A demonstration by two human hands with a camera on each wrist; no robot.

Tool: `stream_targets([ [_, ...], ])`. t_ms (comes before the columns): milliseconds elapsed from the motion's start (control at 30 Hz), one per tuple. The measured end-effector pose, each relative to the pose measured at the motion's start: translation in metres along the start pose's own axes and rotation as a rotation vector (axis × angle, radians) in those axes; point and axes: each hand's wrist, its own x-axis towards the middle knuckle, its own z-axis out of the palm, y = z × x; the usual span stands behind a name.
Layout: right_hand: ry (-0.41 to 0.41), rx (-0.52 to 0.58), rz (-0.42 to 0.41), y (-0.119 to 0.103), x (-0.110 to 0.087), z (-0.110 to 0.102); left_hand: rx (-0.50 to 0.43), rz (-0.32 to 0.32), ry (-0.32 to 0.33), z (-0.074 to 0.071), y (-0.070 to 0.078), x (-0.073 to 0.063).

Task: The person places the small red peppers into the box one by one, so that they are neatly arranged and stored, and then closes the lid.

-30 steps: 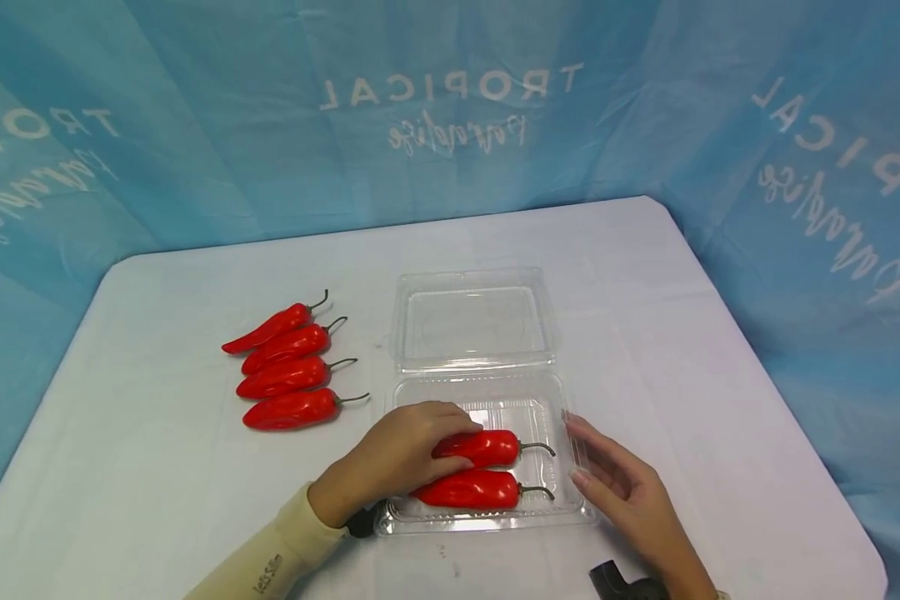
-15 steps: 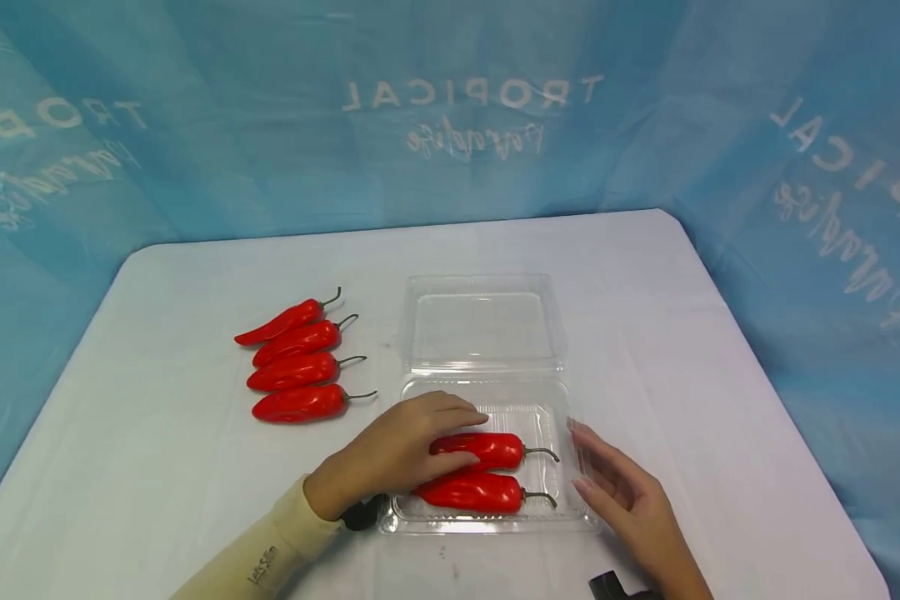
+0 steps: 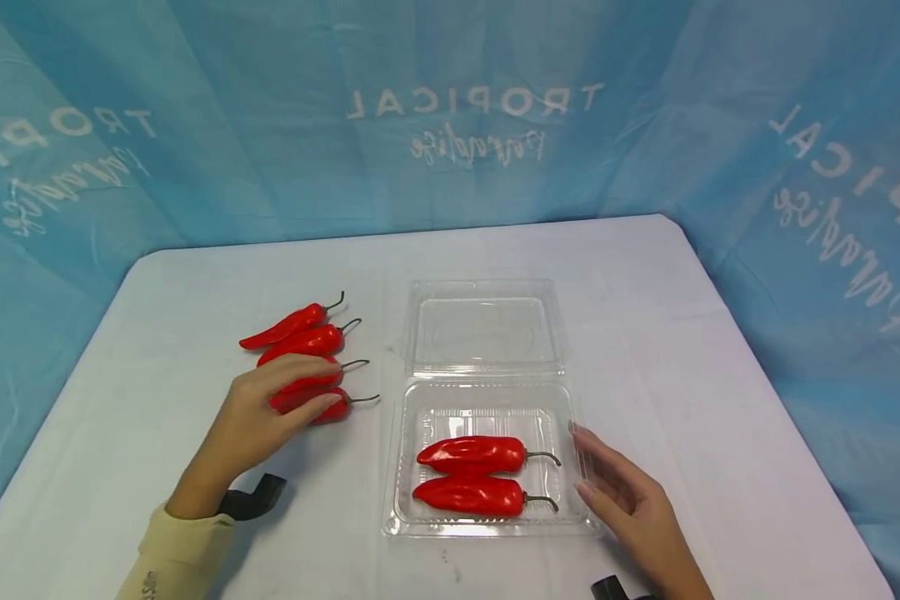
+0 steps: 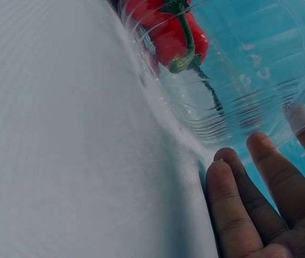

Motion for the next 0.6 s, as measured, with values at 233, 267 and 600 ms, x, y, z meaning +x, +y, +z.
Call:
stream_targets([
  [233,-0.006,-0.014,-0.001,0.002,0.000,-0.001,0.056,-0.230,0.035,-0.021,-0.041,-0.037],
  [267,-0.007,-0.014,0.000,0.002,0.000,-0.001,0.067,-0.259,0.032,-0.022,-0.044,-0.041],
  [600,-0.018,-0.009,0.007,0.001,0.000,-0.002,0.031,-0.393,-0.102,-0.019,-0.061,-0.056],
])
